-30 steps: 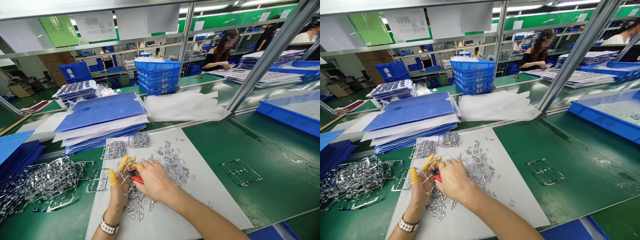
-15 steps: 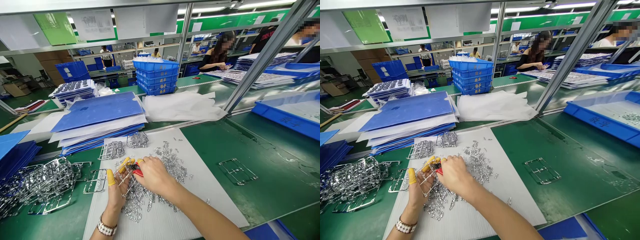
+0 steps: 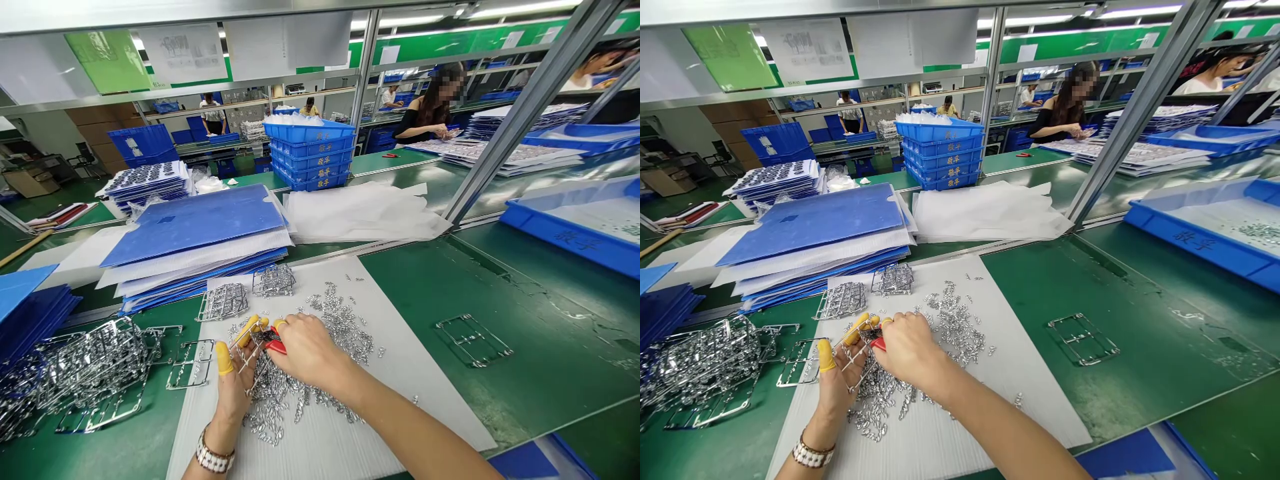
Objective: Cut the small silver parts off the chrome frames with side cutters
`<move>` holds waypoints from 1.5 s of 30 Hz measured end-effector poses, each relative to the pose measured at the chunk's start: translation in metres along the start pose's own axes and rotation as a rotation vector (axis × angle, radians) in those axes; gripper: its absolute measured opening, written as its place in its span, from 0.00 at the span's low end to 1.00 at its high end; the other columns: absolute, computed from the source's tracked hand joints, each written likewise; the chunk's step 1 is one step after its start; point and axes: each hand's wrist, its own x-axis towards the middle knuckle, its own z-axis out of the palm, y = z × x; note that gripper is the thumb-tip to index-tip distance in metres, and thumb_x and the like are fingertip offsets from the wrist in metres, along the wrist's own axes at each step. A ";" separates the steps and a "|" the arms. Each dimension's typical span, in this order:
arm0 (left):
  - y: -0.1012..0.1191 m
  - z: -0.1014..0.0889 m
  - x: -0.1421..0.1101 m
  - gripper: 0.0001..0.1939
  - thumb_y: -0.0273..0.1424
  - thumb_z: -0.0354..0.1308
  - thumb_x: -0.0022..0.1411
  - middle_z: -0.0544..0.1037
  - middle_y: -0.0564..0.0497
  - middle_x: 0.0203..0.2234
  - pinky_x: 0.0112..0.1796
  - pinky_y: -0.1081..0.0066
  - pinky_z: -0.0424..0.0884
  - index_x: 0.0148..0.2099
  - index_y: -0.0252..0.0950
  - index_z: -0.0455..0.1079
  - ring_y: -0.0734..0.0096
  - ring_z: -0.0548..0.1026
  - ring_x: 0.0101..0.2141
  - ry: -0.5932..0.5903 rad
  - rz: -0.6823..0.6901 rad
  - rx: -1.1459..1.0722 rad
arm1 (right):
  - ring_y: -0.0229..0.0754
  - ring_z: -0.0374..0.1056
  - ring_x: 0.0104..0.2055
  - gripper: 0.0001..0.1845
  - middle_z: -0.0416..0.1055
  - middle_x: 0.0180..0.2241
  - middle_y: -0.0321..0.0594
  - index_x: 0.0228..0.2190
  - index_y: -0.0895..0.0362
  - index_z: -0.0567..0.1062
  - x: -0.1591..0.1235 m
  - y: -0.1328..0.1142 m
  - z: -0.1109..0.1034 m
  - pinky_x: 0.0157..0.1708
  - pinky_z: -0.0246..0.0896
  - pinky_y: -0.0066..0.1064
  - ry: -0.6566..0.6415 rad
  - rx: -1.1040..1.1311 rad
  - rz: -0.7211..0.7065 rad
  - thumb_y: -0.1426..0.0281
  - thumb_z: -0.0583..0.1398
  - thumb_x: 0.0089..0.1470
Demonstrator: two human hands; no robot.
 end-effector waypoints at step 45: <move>0.019 0.016 -0.006 0.41 0.61 0.42 0.57 0.78 0.36 0.47 0.53 0.50 0.64 0.51 0.31 0.74 0.48 0.75 0.47 -0.065 0.061 0.027 | 0.50 0.72 0.36 0.11 0.75 0.32 0.48 0.33 0.61 0.75 -0.016 0.000 0.002 0.34 0.61 0.35 -0.028 0.018 0.001 0.66 0.58 0.54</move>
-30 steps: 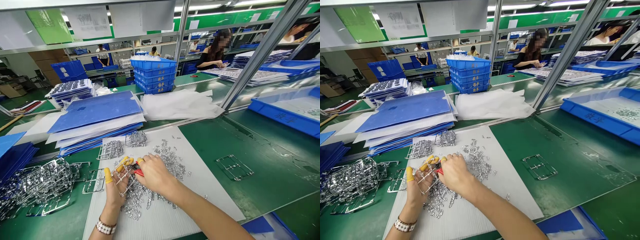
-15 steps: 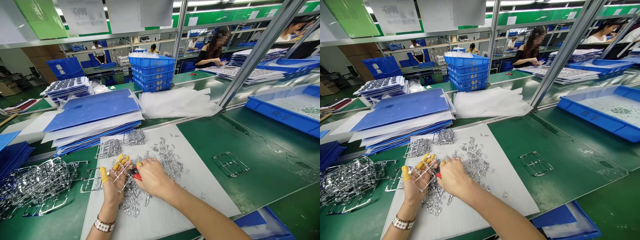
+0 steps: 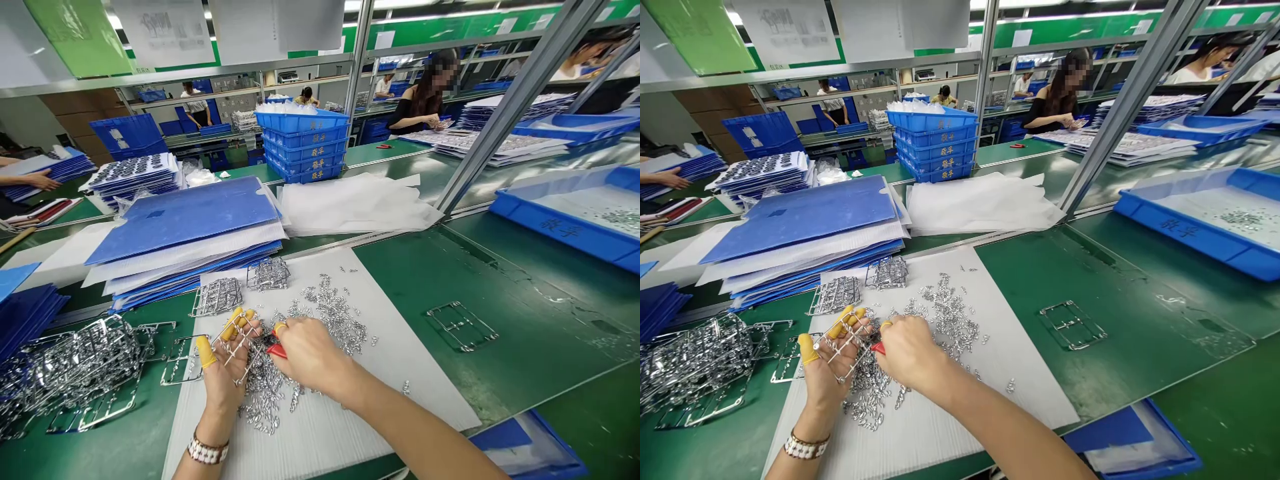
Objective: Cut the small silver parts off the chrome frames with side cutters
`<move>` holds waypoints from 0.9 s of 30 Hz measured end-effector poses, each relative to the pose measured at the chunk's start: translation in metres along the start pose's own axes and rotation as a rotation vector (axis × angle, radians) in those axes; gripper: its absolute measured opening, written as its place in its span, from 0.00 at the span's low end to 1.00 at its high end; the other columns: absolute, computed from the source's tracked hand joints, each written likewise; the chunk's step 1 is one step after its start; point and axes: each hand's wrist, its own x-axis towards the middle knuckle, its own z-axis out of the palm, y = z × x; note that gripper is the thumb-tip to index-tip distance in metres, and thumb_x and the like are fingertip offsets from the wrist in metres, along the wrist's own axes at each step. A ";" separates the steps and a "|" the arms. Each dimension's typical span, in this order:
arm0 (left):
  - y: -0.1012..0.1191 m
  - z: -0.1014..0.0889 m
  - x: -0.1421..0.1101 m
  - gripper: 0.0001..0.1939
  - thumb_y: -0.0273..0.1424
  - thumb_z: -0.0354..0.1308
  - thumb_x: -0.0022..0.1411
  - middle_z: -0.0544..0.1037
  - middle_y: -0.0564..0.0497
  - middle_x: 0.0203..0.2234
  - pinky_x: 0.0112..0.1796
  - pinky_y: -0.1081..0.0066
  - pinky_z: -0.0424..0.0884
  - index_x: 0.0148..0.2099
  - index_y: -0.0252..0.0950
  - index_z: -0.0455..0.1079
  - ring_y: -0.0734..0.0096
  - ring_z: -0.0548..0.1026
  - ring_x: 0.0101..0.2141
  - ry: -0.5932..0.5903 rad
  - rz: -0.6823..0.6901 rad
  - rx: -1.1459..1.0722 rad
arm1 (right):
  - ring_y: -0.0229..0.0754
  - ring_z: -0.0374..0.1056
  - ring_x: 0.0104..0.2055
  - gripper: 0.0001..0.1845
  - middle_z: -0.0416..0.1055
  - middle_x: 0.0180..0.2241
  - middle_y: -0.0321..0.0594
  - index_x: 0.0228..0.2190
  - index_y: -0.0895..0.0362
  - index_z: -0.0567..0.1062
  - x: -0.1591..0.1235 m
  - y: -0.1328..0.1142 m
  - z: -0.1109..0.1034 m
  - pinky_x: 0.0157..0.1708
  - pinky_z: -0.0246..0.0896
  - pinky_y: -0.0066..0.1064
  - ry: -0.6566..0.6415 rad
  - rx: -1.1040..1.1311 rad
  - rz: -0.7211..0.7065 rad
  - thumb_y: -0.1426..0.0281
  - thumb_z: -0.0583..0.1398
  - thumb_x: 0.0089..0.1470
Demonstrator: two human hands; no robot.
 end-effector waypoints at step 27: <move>-0.017 -0.018 -0.003 0.48 0.41 0.73 0.42 0.64 0.40 0.60 0.60 0.44 0.45 0.64 0.44 0.60 0.41 0.59 0.59 -0.310 0.875 0.906 | 0.40 0.70 0.35 0.12 0.74 0.33 0.36 0.41 0.55 0.68 0.026 -0.010 0.027 0.36 0.64 0.30 0.339 0.890 0.155 0.71 0.57 0.53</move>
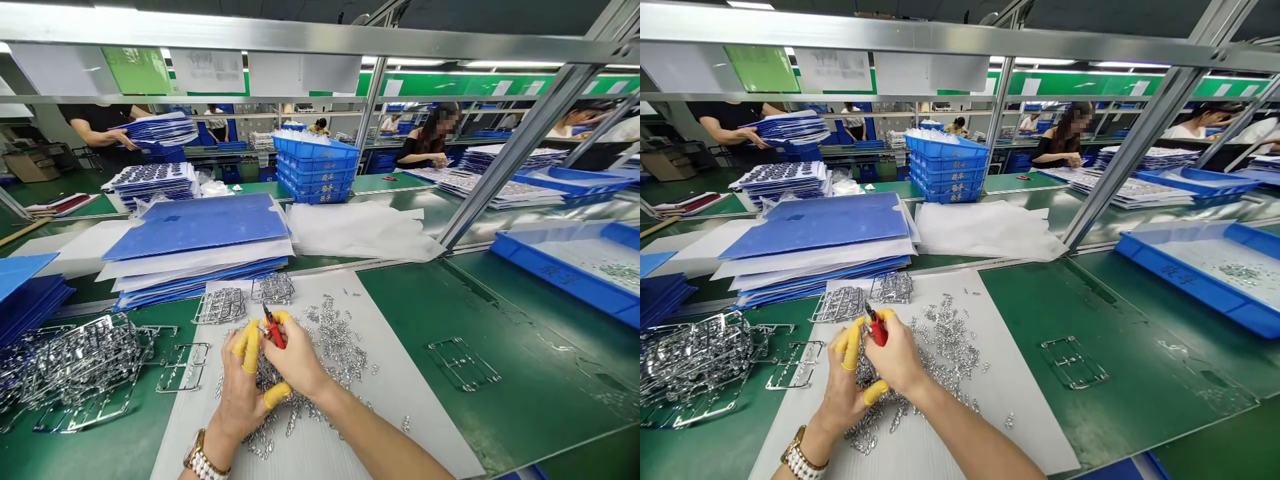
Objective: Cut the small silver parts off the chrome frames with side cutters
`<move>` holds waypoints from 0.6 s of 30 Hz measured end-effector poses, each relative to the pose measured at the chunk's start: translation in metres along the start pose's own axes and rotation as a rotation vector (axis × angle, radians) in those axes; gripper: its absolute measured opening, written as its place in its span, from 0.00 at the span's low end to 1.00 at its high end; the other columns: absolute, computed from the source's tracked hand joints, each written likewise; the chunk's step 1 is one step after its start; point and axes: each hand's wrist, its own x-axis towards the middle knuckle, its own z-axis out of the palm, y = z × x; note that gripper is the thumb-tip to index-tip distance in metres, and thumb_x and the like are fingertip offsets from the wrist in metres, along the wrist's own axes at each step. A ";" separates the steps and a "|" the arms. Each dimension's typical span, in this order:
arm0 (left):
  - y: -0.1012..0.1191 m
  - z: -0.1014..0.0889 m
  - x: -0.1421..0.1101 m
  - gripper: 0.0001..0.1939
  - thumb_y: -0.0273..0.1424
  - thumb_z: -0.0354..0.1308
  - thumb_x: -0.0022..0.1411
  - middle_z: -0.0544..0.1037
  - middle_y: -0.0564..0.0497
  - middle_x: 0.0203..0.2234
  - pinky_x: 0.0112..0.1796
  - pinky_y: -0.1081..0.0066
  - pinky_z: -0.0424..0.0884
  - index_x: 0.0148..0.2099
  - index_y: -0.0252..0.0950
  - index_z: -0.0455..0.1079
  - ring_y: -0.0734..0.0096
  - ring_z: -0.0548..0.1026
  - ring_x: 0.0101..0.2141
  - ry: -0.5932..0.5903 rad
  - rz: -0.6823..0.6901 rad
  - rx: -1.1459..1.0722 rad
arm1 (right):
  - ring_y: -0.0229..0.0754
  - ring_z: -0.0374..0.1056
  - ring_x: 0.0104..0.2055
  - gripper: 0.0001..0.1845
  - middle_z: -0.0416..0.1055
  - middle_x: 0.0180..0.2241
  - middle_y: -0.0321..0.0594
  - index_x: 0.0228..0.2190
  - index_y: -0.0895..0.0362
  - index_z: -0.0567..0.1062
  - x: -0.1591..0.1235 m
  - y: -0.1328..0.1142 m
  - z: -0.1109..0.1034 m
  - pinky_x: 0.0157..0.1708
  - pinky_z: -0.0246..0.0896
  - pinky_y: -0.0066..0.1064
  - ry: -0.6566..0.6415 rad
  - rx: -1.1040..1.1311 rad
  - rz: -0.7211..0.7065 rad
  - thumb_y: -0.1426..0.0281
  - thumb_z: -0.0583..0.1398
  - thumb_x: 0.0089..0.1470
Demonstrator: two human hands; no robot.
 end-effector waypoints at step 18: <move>0.005 -0.019 0.025 0.40 0.57 0.47 0.59 0.77 0.38 0.48 0.52 0.55 0.65 0.63 0.35 0.62 0.52 0.75 0.48 0.252 -1.111 -1.337 | 0.49 0.64 0.44 0.19 0.71 0.43 0.47 0.45 0.59 0.70 -0.025 0.000 0.003 0.45 0.59 0.41 -0.272 -0.593 -0.548 0.63 0.60 0.53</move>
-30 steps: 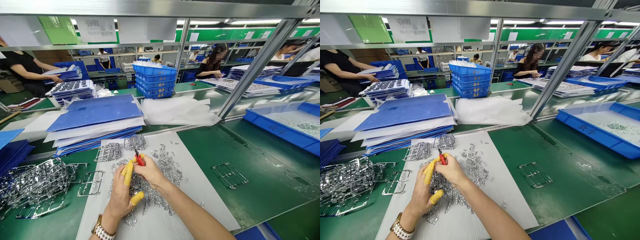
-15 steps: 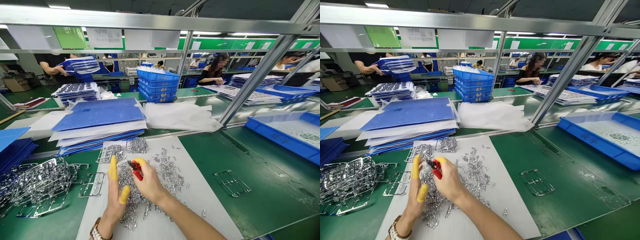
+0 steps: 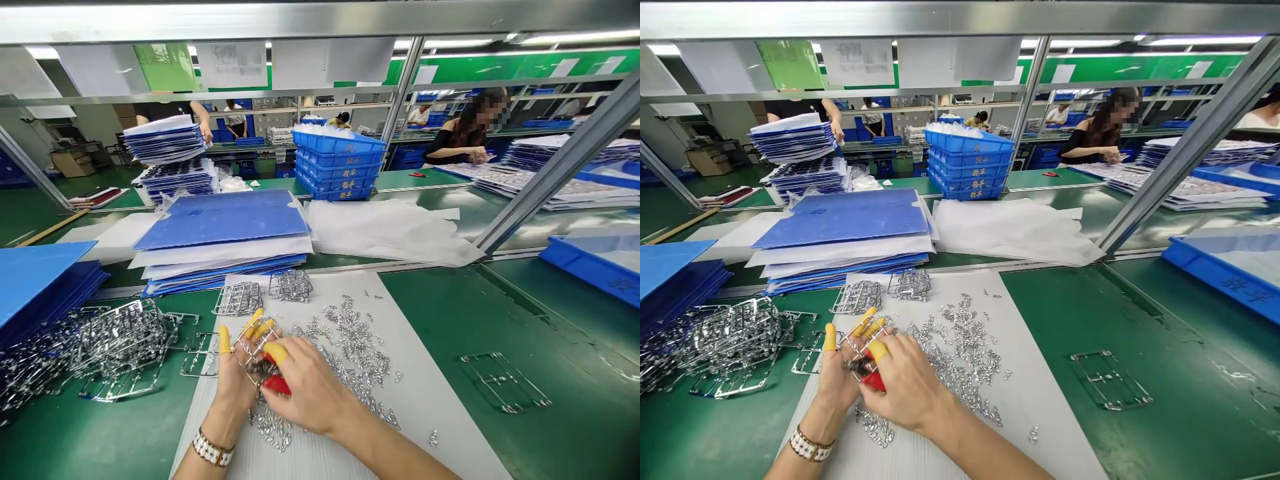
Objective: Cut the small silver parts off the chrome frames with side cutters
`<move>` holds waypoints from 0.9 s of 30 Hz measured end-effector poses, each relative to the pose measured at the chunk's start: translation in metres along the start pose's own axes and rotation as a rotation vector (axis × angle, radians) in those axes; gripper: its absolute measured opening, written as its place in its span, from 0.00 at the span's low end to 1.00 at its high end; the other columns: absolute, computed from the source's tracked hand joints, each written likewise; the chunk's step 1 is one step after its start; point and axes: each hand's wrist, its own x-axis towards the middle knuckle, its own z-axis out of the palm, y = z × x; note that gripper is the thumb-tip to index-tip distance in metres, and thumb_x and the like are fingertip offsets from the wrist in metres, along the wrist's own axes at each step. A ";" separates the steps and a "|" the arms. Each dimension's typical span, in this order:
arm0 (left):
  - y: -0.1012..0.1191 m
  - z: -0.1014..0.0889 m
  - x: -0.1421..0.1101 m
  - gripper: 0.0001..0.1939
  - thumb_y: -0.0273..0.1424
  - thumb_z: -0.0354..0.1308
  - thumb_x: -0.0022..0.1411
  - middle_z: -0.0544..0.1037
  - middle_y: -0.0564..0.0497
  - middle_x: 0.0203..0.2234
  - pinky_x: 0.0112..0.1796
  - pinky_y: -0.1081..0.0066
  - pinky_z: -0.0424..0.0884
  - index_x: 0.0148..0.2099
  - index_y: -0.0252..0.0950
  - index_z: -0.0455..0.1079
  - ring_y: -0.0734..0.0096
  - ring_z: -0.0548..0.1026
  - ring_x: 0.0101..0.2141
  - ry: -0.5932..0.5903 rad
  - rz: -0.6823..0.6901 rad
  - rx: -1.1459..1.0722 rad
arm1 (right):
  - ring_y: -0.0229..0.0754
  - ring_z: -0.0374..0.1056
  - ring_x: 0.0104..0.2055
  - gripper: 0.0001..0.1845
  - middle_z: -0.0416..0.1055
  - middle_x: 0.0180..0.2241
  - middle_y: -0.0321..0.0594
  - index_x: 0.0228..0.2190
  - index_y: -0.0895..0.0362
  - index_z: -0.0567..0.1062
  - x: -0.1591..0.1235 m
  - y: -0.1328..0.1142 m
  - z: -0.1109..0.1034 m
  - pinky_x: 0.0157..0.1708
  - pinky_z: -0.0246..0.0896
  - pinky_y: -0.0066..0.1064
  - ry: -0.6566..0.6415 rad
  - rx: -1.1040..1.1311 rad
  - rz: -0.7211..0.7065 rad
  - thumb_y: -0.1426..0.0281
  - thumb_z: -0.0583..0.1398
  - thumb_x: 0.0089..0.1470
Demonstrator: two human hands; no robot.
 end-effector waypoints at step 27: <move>-0.016 0.004 -0.001 0.38 0.59 0.50 0.56 0.80 0.40 0.41 0.54 0.55 0.62 0.54 0.34 0.73 0.52 0.75 0.46 0.155 0.249 0.338 | 0.52 0.70 0.40 0.17 0.74 0.37 0.51 0.40 0.62 0.74 0.023 -0.013 -0.022 0.39 0.64 0.41 -0.266 -0.219 0.230 0.62 0.55 0.58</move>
